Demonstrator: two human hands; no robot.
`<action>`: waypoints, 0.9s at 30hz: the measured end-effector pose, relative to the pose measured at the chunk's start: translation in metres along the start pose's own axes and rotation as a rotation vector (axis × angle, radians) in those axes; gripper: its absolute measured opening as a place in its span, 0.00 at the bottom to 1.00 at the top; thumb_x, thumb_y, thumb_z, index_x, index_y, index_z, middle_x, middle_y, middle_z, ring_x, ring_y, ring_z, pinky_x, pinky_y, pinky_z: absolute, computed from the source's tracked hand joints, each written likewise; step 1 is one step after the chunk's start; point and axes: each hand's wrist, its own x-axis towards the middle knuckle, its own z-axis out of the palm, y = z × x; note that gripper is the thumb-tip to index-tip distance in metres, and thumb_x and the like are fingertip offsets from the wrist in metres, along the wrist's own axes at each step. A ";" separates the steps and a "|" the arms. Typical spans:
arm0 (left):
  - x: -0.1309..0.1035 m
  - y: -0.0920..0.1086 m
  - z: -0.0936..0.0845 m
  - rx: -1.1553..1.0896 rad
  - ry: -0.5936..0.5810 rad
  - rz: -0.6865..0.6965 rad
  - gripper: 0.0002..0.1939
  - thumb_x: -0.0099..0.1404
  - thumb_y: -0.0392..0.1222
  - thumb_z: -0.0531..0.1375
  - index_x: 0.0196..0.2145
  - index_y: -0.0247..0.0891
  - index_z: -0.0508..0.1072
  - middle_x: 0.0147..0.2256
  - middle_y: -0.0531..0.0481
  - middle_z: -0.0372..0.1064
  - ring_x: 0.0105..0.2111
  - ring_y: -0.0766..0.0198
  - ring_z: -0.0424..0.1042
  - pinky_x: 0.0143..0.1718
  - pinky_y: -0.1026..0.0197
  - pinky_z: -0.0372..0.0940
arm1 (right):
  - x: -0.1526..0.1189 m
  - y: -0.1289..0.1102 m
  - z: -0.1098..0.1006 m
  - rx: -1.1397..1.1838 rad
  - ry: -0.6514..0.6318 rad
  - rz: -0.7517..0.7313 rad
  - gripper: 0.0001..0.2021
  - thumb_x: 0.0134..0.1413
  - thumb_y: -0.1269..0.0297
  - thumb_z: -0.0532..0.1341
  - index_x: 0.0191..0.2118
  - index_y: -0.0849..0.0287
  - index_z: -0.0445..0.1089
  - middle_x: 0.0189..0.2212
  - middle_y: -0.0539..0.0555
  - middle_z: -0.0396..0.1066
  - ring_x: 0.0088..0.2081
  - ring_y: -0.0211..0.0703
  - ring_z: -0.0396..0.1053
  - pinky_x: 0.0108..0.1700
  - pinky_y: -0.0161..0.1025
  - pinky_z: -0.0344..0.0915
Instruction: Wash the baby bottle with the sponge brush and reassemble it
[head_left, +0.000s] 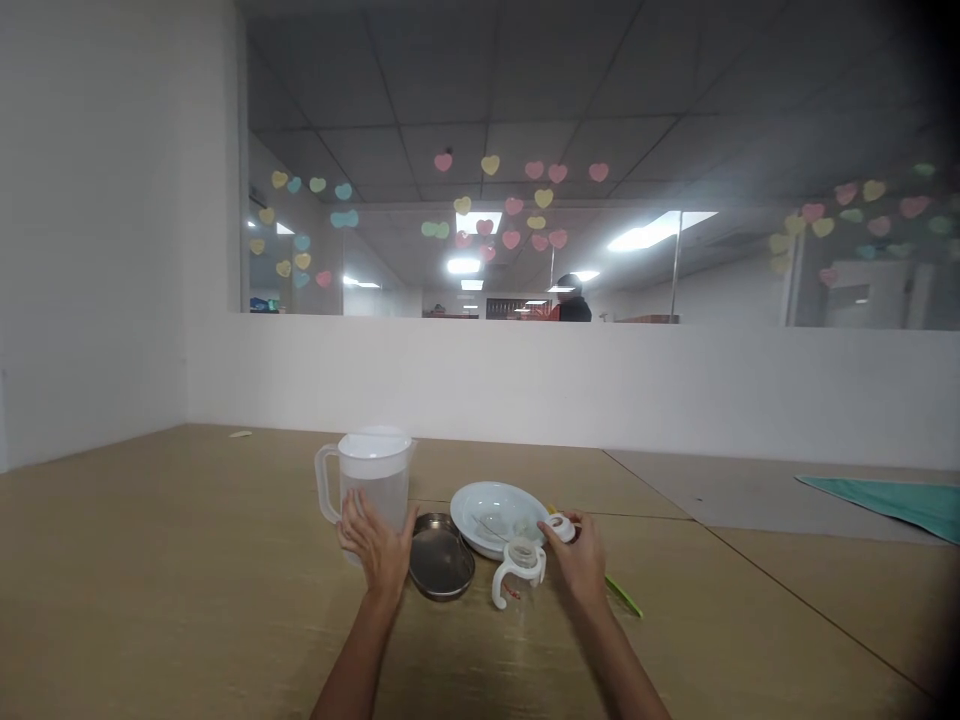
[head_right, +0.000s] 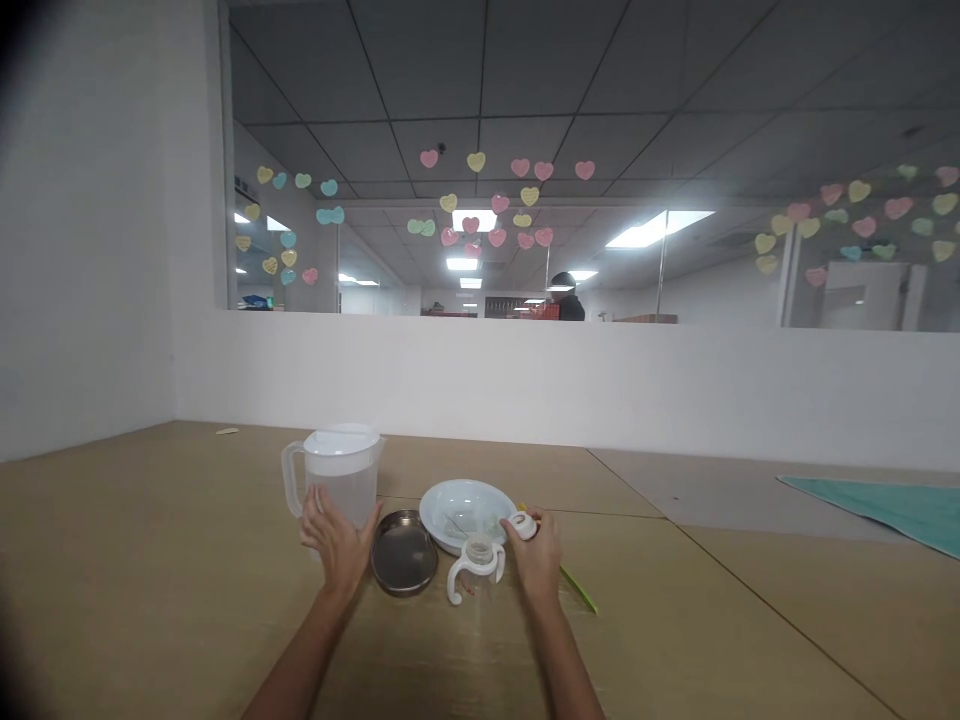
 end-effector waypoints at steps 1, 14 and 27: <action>0.001 -0.001 0.001 0.009 -0.003 -0.057 0.47 0.57 0.61 0.53 0.62 0.25 0.40 0.58 0.25 0.43 0.59 0.39 0.44 0.53 0.36 0.47 | -0.001 0.000 0.001 0.040 -0.042 0.032 0.23 0.33 0.47 0.63 0.35 0.58 0.64 0.32 0.56 0.69 0.34 0.49 0.67 0.37 0.43 0.63; 0.001 -0.010 0.010 0.036 -0.093 -0.210 0.49 0.57 0.62 0.52 0.62 0.26 0.34 0.59 0.24 0.40 0.58 0.36 0.45 0.50 0.35 0.52 | -0.010 0.009 0.011 -0.106 -0.176 -0.179 0.24 0.52 0.45 0.48 0.40 0.56 0.71 0.41 0.58 0.70 0.46 0.50 0.64 0.50 0.48 0.57; 0.000 -0.009 0.007 -0.038 -0.086 0.059 0.42 0.60 0.57 0.53 0.62 0.29 0.41 0.56 0.29 0.46 0.55 0.41 0.50 0.52 0.38 0.50 | -0.038 -0.025 0.002 -0.119 -0.065 -0.395 0.21 0.57 0.51 0.46 0.25 0.55 0.69 0.24 0.53 0.72 0.30 0.44 0.67 0.48 0.47 0.54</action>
